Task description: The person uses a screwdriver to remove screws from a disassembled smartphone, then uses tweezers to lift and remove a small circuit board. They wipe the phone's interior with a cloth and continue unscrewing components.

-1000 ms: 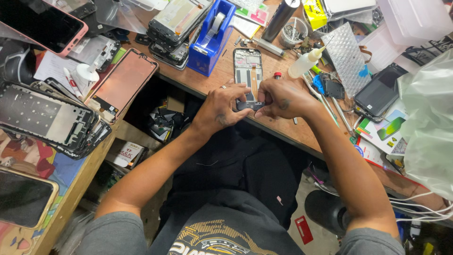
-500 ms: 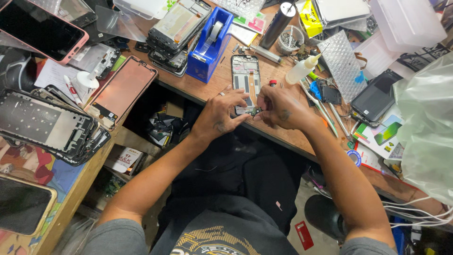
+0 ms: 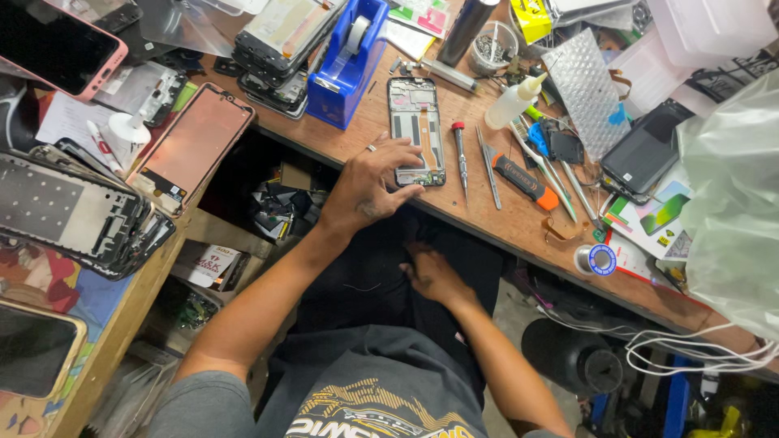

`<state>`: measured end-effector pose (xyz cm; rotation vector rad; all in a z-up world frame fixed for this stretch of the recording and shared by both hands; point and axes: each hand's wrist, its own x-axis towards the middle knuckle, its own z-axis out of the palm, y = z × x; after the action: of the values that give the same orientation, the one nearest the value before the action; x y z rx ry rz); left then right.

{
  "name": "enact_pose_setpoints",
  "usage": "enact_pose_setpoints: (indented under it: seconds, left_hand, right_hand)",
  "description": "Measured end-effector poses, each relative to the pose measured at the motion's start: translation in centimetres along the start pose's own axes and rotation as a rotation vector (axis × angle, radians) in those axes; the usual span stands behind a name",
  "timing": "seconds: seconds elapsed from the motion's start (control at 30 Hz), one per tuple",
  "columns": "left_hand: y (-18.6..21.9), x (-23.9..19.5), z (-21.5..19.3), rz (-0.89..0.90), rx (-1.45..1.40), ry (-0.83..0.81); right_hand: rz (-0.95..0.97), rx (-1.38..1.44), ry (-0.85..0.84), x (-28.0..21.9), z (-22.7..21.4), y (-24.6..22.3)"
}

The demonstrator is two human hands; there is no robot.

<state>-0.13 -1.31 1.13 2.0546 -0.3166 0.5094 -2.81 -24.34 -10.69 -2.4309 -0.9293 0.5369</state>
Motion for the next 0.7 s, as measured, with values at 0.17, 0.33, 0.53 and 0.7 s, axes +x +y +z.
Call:
enact_pose_setpoints:
  seconds: [0.17, 0.33, 0.53, 0.7]
  left_hand:
    - [0.4, -0.5, -0.6, -0.067, -0.132, 0.07]
    - [0.2, -0.7, -0.3, -0.119, -0.403, 0.26]
    - [0.5, -2.8, -1.7, -0.219, -0.47, 0.473]
    - [1.7, -6.8, -3.0, -0.22, -0.398, 0.542]
  right_hand:
    - [0.049, 0.031, -0.016, -0.1, 3.5, 1.9]
    - [0.29, -0.063, -0.289, -2.2, 2.2, -0.5]
    - [0.012, -0.142, -0.197, -5.9, 0.7, -0.5]
    - [0.057, -0.211, -0.204, -5.6, 1.4, 1.2]
